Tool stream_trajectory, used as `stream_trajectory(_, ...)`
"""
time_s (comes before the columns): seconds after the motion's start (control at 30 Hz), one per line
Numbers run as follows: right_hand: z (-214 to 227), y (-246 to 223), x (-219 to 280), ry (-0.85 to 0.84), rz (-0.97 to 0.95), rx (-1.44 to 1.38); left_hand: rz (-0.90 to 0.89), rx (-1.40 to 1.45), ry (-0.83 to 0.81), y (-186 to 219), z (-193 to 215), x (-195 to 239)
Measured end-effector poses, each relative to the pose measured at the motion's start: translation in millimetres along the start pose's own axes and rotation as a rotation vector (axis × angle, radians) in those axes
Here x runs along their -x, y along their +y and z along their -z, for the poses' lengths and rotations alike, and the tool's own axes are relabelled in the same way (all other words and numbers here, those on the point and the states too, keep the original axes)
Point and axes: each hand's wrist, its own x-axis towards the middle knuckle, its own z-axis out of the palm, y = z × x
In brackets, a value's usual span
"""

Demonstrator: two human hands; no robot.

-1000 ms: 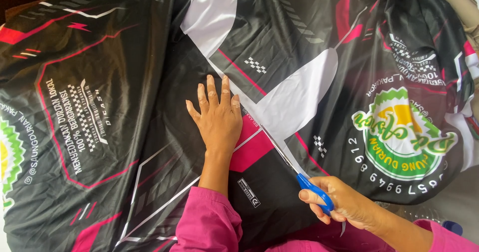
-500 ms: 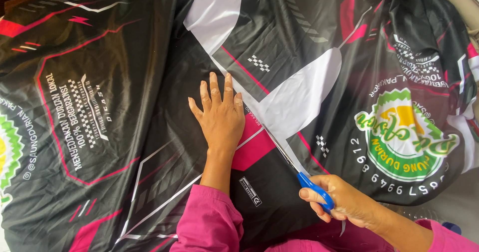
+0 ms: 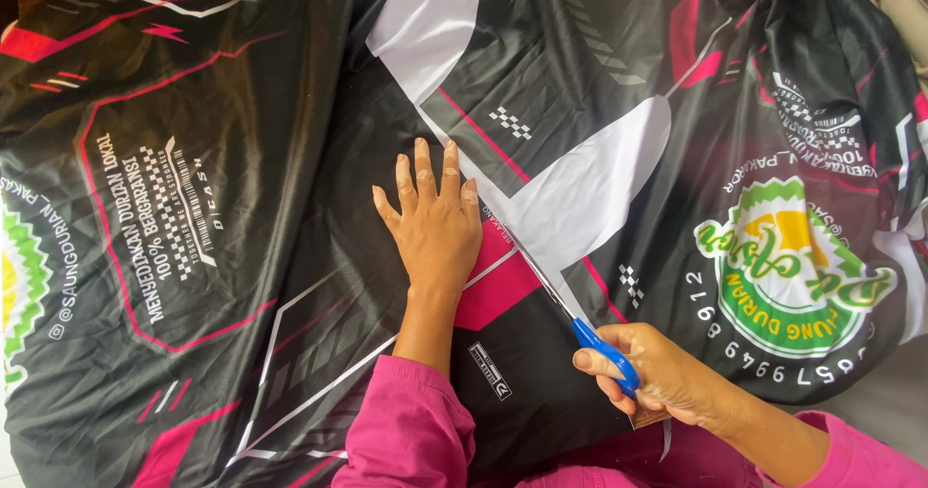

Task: A person uses scissors to cut out patterns from a large piece of printed fabric on a work table.

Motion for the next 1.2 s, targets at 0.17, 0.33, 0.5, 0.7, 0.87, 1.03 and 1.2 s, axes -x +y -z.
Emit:
stream_trajectory(0.17, 0, -5, 1, 0.043, -0.055, 0.048, -0.012, 0.001, 0.003, 0, 1, 0)
stream_trajectory(0.33, 1, -12, -6, -0.051, 0.006, -0.015, -0.014, -0.024, 0.058, -3, -2, -1)
stream_trajectory(0.5, -8, -26, -7, -0.011, 0.026, -0.011, 0.008, -0.04, 0.083, -6, -4, -2)
stream_trajectory(0.7, -10, -28, -9, -0.011, 0.04, 0.0, 0.007, -0.039, 0.088, -6, -4, -2)
stream_trajectory(0.87, -8, -18, -16, 0.035, 0.048, 0.085, 0.012, -0.008, 0.065, -6, -3, -2)
stream_trajectory(1.03, -13, -34, -15, 0.001, 0.035, 0.025, 0.006, -0.013, 0.082, -7, -3, -4)
stream_trajectory(1.2, -14, -38, -23, -0.023, 0.065, -0.014, 0.005, -0.009, 0.084, -7, -3, -2)
